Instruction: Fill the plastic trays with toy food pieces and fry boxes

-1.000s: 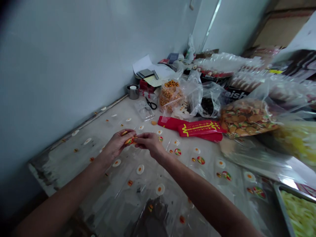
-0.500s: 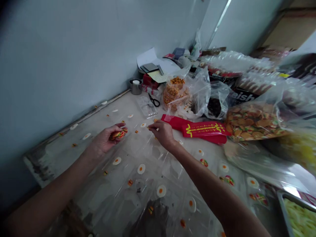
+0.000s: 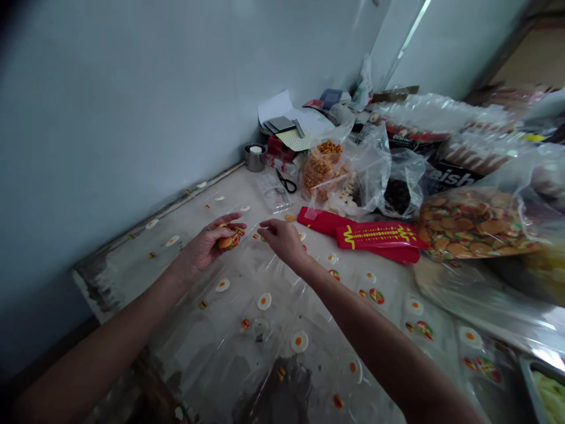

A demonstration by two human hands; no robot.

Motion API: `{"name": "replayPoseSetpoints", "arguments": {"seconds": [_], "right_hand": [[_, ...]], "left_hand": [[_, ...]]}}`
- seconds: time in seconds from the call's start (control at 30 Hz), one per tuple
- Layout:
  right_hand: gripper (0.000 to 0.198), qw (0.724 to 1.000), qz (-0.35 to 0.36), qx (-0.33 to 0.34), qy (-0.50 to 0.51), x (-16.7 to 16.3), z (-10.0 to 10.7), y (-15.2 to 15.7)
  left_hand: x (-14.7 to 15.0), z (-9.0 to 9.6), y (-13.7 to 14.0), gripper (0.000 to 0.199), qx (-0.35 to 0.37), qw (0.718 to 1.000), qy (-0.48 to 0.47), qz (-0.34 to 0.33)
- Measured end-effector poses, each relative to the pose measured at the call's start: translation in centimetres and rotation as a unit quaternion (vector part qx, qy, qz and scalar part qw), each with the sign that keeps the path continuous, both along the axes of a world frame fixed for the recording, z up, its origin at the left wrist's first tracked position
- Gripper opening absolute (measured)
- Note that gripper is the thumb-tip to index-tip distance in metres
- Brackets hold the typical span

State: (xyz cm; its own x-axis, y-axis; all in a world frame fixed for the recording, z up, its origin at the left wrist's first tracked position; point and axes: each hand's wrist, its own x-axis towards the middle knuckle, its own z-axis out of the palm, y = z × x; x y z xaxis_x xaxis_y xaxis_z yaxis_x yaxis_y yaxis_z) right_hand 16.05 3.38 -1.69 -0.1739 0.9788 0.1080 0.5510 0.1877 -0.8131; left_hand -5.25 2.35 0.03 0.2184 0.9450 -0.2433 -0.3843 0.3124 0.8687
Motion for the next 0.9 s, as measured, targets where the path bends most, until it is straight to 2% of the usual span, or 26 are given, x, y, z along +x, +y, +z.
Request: {"name": "replayPoseSetpoints", "arguments": {"seconds": [0.07, 0.17, 0.27, 0.33, 0.4, 0.47, 0.53, 0.6, 0.73, 0.8, 0.9], "right_hand": [[0.032, 0.981, 0.010, -0.097, 0.165, -2.0, 0.2, -0.2], [0.034, 0.920, 0.015, -0.201, 0.338, -4.5, -0.3, -0.5], [0.030, 0.876, -0.018, -0.262, 0.404, -5.0, -1.0, 0.0], [0.029, 0.882, -0.040, -0.252, 0.396, -4.3, -1.1, 1.2], [0.028, 0.913, -0.061, -0.198, 0.353, -3.4, -0.9, 3.1], [0.023, 0.945, -0.073, -0.151, 0.282, -2.9, -0.6, 5.5], [0.016, 0.975, -0.067, -0.130, 0.166, -3.3, -0.5, 7.7], [0.012, 0.992, -0.056, -0.109, 0.022, -4.5, -0.7, 9.3], [0.012, 0.983, -0.071, -0.038, -0.168, -7.2, -1.5, 10.2], [0.016, 0.973, -0.076, -0.006, -0.219, -8.0, -1.7, 9.9], [0.018, 0.963, -0.046, 0.033, -0.262, -8.4, -1.1, 8.7]], "left_hand": [[0.4, 0.0, -0.1, 0.053, 0.015, 1.000, -0.003, -0.010], [0.5, -0.1, -0.4, 0.058, 0.060, 0.998, -0.008, -0.016], [-0.4, -0.1, -0.6, 0.054, 0.049, 0.999, 0.000, 0.004], [-1.4, -0.1, -0.6, 0.044, -0.015, 0.999, 0.012, 0.045], [-2.7, -0.1, -0.5, 0.031, -0.079, 0.991, 0.008, 0.108], [-4.0, -0.1, -0.1, 0.019, -0.106, 0.981, -0.009, 0.161], [-5.2, 0.0, 0.4, 0.013, -0.113, 0.975, -0.020, 0.188], [-6.2, 0.1, 0.8, 0.012, -0.116, 0.975, -0.029, 0.190], [-7.2, 0.4, 1.1, 0.026, -0.086, 0.983, -0.054, 0.151], [-7.4, 0.4, 0.9, 0.035, -0.052, 0.989, -0.058, 0.123], [-7.4, 0.3, 0.5, 0.042, -0.033, 0.993, -0.045, 0.107]]}}
